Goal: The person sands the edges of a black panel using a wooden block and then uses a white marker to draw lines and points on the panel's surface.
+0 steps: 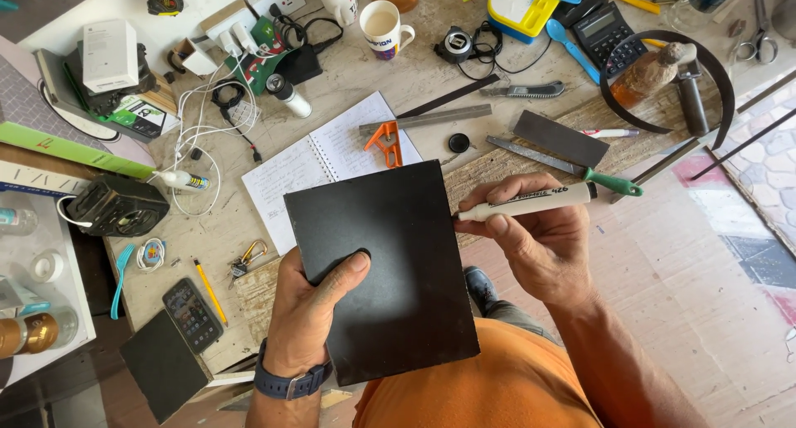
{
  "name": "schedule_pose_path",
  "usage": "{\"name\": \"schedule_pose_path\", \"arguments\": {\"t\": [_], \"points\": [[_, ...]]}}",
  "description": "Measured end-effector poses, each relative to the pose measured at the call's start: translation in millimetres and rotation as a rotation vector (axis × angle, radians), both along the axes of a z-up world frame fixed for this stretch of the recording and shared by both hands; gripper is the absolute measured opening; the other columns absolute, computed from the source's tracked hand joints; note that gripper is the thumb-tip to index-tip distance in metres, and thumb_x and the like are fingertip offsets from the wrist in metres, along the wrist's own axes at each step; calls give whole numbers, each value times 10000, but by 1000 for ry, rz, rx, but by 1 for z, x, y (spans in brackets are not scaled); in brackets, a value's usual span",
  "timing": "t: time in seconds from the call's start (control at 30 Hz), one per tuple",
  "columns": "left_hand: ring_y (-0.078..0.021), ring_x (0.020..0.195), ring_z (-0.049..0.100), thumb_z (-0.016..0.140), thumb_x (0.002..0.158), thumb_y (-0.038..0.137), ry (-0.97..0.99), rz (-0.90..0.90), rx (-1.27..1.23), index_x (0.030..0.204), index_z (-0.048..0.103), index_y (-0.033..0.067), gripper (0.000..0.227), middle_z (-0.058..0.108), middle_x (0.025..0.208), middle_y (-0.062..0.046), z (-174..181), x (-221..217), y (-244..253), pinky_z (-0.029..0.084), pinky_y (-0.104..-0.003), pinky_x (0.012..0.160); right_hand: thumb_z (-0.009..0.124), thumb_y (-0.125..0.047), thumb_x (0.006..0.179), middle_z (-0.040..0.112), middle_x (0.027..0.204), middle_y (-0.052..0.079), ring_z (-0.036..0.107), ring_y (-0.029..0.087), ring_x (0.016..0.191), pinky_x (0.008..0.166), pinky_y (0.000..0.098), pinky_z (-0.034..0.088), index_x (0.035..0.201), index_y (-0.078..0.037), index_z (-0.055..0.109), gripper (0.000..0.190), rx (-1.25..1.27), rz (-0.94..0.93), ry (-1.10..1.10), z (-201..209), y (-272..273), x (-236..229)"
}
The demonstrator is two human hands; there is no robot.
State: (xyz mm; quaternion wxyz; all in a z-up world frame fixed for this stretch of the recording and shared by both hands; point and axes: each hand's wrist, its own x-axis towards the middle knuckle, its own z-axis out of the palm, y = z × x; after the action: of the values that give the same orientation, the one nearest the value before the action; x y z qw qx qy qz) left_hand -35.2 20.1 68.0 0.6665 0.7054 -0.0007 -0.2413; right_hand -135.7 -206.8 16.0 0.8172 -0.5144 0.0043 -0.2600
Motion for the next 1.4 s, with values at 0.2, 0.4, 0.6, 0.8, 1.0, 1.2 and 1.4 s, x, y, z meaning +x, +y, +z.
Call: {"name": "schedule_pose_path", "arguments": {"t": [0.2,0.4,0.6,0.8,1.0,1.2,1.4], "points": [[-165,909,671,795,746,183,-4,5,40,1053,733,28,349,745,958,-48,5,1,-4,560,-324,876,701,-159,983,646,1100,289,714,340,1006,900,449,687,1148,-39,553,252,5,-23,0,-1,0,0],[-189,891,681,789,768,232,-65,-106,-9,1009,753,33,315,743,921,-52,0,1,-3,573,-347,825,707,-117,974,650,1082,284,704,350,1045,887,434,696,1132,-8,576,233,53,-66,-24,1,-1,7],[-229,897,720,801,709,215,-5,-97,74,1056,784,-9,414,796,941,-119,1,-2,-5,581,-369,815,701,-92,979,673,1119,278,732,368,1033,917,464,683,1139,-1,591,214,120,-76,-59,4,-6,16],[-269,931,693,806,679,105,151,36,90,1134,748,-50,484,776,993,-177,-3,-2,-4,555,-383,861,704,-115,974,666,1094,275,730,362,1035,919,470,685,1141,-6,580,235,106,-91,-59,4,-7,21],[-274,986,667,791,672,76,249,129,103,1155,719,-45,503,745,1034,-183,13,-4,-14,538,-386,914,708,-106,969,678,1099,269,745,357,1009,915,461,685,1137,-5,593,227,133,-83,-52,3,-5,20],[-285,942,728,772,699,90,136,86,31,1175,734,-63,501,798,1042,-191,13,-1,-12,589,-404,827,715,-88,950,634,1060,224,711,366,1065,867,482,717,1067,62,616,214,78,-110,-26,-1,6,5],[-236,1031,728,757,734,153,-19,16,4,1184,734,-22,483,791,1093,-128,11,5,-12,582,-363,934,674,-26,976,641,1080,258,690,360,1114,900,502,695,1109,21,577,172,100,-6,-62,-7,10,-9]]}}
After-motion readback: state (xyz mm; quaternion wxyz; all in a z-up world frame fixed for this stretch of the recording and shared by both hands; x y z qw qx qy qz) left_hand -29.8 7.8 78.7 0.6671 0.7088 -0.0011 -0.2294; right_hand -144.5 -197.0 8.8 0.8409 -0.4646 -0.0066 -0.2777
